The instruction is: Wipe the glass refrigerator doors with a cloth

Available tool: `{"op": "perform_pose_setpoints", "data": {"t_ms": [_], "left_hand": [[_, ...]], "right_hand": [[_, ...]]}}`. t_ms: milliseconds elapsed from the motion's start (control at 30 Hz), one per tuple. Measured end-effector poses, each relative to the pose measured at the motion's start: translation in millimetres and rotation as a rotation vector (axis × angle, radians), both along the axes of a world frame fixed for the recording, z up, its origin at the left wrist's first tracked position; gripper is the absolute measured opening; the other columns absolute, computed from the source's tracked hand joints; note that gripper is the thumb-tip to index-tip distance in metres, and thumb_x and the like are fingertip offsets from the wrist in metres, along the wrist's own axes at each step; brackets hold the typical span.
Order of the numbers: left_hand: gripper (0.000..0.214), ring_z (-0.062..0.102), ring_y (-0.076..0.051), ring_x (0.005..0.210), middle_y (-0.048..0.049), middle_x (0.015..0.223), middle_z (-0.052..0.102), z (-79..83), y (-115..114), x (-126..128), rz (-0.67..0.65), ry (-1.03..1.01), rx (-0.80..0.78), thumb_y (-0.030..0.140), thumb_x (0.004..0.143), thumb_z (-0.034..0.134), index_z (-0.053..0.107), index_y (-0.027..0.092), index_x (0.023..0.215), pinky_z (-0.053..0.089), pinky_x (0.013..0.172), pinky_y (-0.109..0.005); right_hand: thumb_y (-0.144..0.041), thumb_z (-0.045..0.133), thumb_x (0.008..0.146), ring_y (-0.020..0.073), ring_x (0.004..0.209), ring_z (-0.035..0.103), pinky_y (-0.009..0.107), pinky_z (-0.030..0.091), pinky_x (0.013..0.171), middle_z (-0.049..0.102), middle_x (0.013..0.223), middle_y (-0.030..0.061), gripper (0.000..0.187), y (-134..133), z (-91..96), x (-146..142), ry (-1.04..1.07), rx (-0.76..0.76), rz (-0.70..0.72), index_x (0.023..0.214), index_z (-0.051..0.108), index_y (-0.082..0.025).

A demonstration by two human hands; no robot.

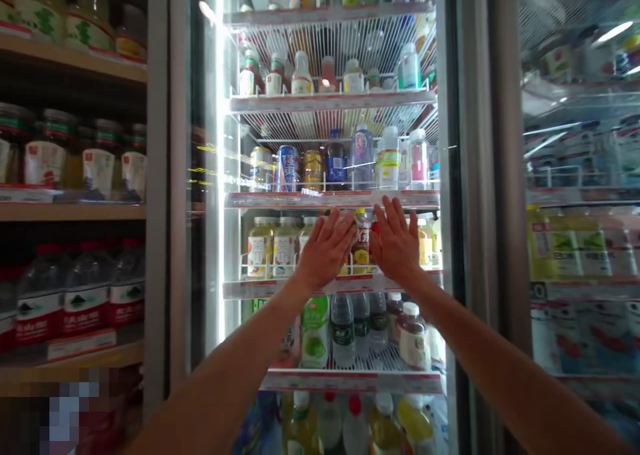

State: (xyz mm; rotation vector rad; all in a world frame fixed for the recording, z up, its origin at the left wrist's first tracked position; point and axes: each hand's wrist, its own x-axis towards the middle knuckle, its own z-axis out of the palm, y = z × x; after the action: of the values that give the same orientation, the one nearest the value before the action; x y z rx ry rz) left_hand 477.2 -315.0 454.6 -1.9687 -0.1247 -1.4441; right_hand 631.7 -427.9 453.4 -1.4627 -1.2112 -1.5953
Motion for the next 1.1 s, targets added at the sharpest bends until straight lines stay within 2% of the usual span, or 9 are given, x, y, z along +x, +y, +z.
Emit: {"op": "perform_pose_setpoints", "data": {"t_ms": [67,267,333,433,533,733,800,1000,1100], "left_hand": [[0.04,0.023,-0.021,0.137,-0.0023,0.139,0.045,11.2,4,-4,-0.011,0.004,0.019,0.029,0.09,0.039,0.047,0.023,0.128,0.025,0.112,-0.042],[0.044,0.017,-0.027,0.139,-0.0083,0.146,0.033,79.1,9,6,-0.046,-0.544,-0.375,0.031,0.09,0.035,0.046,0.019,0.131,0.018,0.113,-0.052],[0.044,0.016,-0.028,0.139,-0.0068,0.146,0.034,77.2,-13,37,-0.051,-0.393,-0.29,0.028,0.089,0.036,0.045,0.02,0.131,0.017,0.113,-0.052],[0.042,0.021,-0.024,0.138,-0.0026,0.143,0.039,48.9,-49,83,-0.072,0.01,0.034,0.023,0.089,0.037,0.045,0.023,0.131,0.021,0.113,-0.046],[0.042,0.025,-0.022,0.137,-0.0011,0.142,0.041,34.3,-62,101,-0.08,0.219,0.236,0.023,0.089,0.039,0.044,0.023,0.13,0.024,0.113,-0.042],[0.042,0.022,-0.028,0.137,-0.0074,0.143,0.038,85.3,-51,92,-0.048,-0.141,-0.061,0.025,0.091,0.034,0.044,0.019,0.131,0.024,0.11,-0.05],[0.044,0.019,-0.028,0.138,-0.0065,0.144,0.036,72.8,-56,95,-0.032,-0.057,-0.034,0.022,0.09,0.035,0.043,0.019,0.133,0.021,0.112,-0.051],[0.045,0.021,-0.02,0.138,0.0006,0.145,0.035,-41.4,-64,85,-0.082,0.57,0.419,0.025,0.087,0.039,0.042,0.021,0.132,0.02,0.114,-0.041],[0.044,0.023,-0.019,0.137,0.0024,0.144,0.037,-30.0,-47,66,-0.113,0.598,0.462,0.023,0.086,0.042,0.044,0.024,0.13,0.021,0.114,-0.039]], "right_hand": [[-0.032,0.034,0.091,0.0241,0.138,0.024,0.052,0.022,0.109,0.03,0.147,0.0094,0.058,-12,1.5,17,0.021,0.048,-0.014,0.145,0.016,-0.022],[-0.031,0.031,0.092,0.0242,0.138,0.023,0.052,0.027,0.107,0.026,0.15,0.0073,0.06,-49,-2.4,54,0.055,0.083,-0.034,0.146,0.006,-0.026],[-0.03,0.03,0.092,0.0242,0.138,0.023,0.051,0.028,0.107,0.027,0.149,0.0083,0.06,-54,-5.3,57,0.046,0.098,-0.023,0.147,0.006,-0.025],[-0.029,0.03,0.092,0.0245,0.137,0.024,0.051,0.029,0.106,0.028,0.149,0.0095,0.06,-61,-9.5,60,0.035,0.122,-0.016,0.147,0.006,-0.024],[-0.028,0.031,0.092,0.024,0.138,0.024,0.05,0.029,0.107,0.028,0.148,0.0092,0.06,-71,-13.5,65,0.031,0.141,-0.002,0.147,0.007,-0.024],[-0.028,0.032,0.092,0.024,0.138,0.024,0.05,0.026,0.108,0.027,0.149,0.0075,0.06,-80,-17.2,73,0.006,0.148,0.044,0.147,0.008,-0.025],[-0.027,0.032,0.092,0.0236,0.138,0.024,0.05,0.026,0.109,0.027,0.149,0.0074,0.059,-78,-18.2,72,0.017,0.158,0.053,0.146,0.009,-0.025],[-0.027,0.03,0.092,0.0229,0.137,0.025,0.05,0.024,0.109,0.029,0.148,0.0074,0.056,-75,-27.8,72,0.005,0.149,0.085,0.146,0.013,-0.024],[-0.028,0.03,0.092,0.023,0.137,0.025,0.05,0.025,0.109,0.03,0.148,0.0078,0.056,-74,-30.6,70,-0.008,0.127,0.091,0.146,0.014,-0.024]]}}
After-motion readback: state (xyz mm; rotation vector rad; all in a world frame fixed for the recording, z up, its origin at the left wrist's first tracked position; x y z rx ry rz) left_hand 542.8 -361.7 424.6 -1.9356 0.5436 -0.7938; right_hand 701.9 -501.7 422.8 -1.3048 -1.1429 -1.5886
